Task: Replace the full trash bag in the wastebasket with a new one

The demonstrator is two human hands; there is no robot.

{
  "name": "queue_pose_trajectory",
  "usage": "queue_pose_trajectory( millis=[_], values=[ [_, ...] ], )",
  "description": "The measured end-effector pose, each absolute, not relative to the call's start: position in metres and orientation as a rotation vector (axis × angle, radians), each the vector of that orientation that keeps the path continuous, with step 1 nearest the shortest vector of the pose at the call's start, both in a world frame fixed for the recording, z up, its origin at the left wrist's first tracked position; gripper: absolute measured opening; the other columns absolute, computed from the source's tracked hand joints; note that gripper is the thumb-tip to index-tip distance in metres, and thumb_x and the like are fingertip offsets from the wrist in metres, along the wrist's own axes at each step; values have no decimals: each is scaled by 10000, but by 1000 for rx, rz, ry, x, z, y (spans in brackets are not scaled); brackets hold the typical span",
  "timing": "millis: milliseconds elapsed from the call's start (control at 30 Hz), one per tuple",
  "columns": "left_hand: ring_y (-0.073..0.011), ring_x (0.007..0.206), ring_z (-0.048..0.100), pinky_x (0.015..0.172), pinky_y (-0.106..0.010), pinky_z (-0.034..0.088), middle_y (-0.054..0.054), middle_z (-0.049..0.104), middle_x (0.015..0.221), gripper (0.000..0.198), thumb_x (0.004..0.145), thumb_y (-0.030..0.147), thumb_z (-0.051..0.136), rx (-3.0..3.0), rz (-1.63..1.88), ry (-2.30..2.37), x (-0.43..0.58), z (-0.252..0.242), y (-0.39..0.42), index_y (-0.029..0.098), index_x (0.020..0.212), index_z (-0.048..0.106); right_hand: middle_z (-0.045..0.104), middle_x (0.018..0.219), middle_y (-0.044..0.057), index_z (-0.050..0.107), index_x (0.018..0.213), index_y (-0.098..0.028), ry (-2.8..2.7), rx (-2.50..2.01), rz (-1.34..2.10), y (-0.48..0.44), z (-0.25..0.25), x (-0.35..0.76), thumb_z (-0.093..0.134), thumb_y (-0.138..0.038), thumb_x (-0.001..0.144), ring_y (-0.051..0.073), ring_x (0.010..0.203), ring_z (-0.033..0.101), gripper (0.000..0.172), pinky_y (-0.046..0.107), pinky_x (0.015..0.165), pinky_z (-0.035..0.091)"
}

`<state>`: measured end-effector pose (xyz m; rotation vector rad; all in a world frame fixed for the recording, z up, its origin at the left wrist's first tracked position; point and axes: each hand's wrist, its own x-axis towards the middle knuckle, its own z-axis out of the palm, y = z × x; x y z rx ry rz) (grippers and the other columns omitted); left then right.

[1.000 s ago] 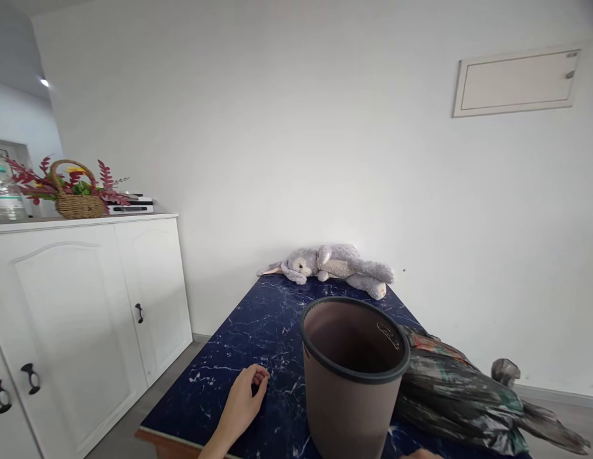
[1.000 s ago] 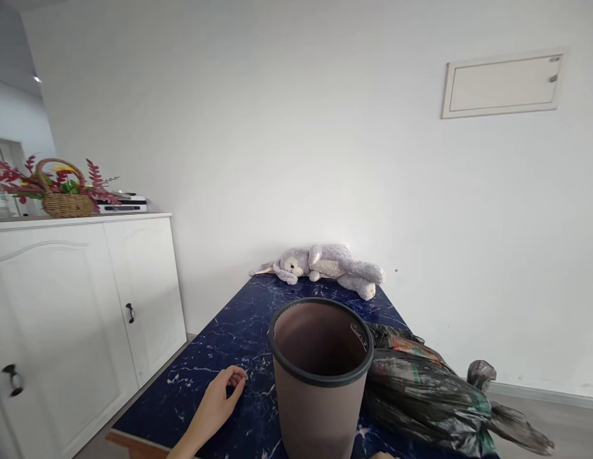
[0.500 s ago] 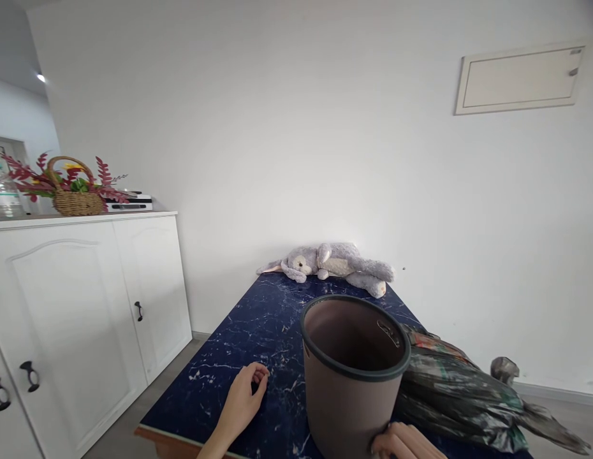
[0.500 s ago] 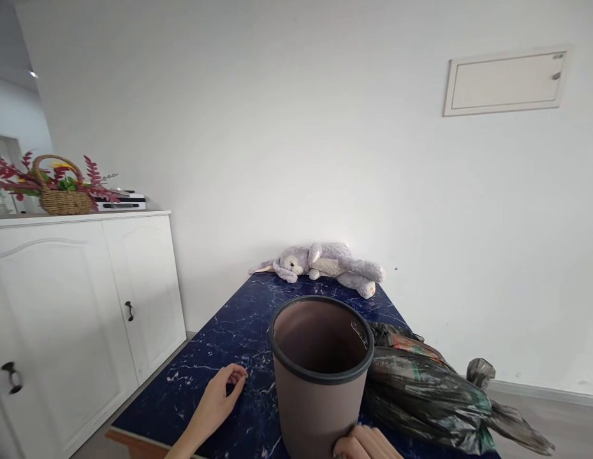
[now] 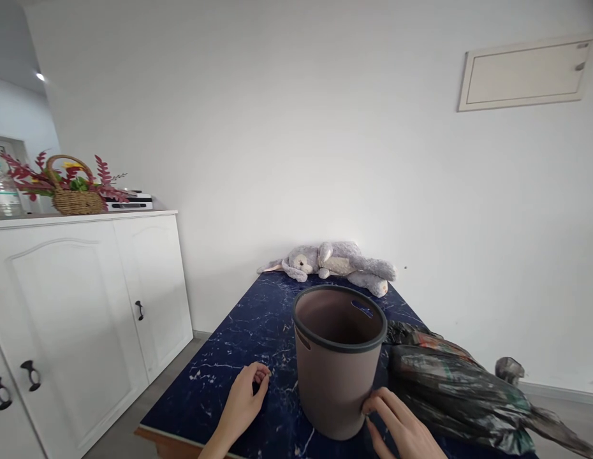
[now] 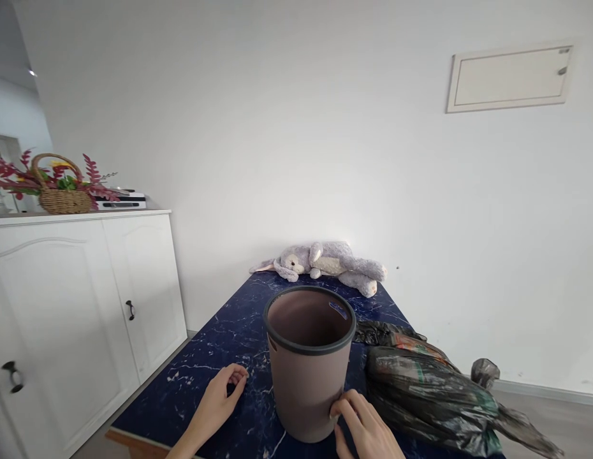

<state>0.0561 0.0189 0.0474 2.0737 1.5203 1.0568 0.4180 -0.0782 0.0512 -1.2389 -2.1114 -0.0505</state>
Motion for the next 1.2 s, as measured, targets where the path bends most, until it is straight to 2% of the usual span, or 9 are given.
queue_pose_trajectory(
  millis=[233, 433, 600, 867, 1200],
  values=[
    [-272, 937, 717, 884, -410, 574, -86, 746, 980, 338, 1021, 520, 493, 2061, 1103, 1491, 55, 46, 21, 247, 995, 690, 612, 1272, 135, 558, 1220, -260, -2132, -1340, 179, -60, 65, 393, 458, -231, 1013, 244, 1061, 738, 232, 374, 826, 640],
    [-284, 943, 738, 871, -418, 593, -101, 750, 998, 370, 1024, 556, 479, 1999, 1207, 1513, 50, 39, 28, 241, 1040, 671, 522, 1491, 156, 530, 1397, -247, -2154, -1378, 344, -43, 78, 367, 448, -269, 1029, 273, 1278, 665, 377, 411, 1014, 589],
    [-279, 913, 757, 829, -428, 627, -126, 748, 1059, 375, 1012, 548, 489, 1951, 1283, 1531, 46, 31, 33, 226, 1128, 644, 479, 1569, 150, 511, 1497, -229, -2188, -1348, 399, -25, 80, 343, 469, -276, 1021, 294, 1336, 626, 480, 426, 1080, 557],
    [-281, 899, 758, 813, -440, 638, -126, 738, 1027, 329, 990, 508, 511, 1953, 1340, 1532, 46, 27, 35, 226, 1090, 649, 329, 1695, 177, 407, 1625, -199, -2242, -1353, 465, 4, 79, 304, 508, -298, 1003, 345, 1432, 560, 637, 448, 1104, 549],
    [-266, 885, 757, 817, -404, 632, -101, 756, 1000, 317, 994, 505, 510, 1982, 1294, 1520, 47, 34, 30, 241, 1045, 679, 271, 1722, 181, 375, 1651, -185, -2276, -1264, 522, 36, 77, 274, 558, -286, 963, 340, 1494, 499, 719, 444, 1182, 486]
  ],
)
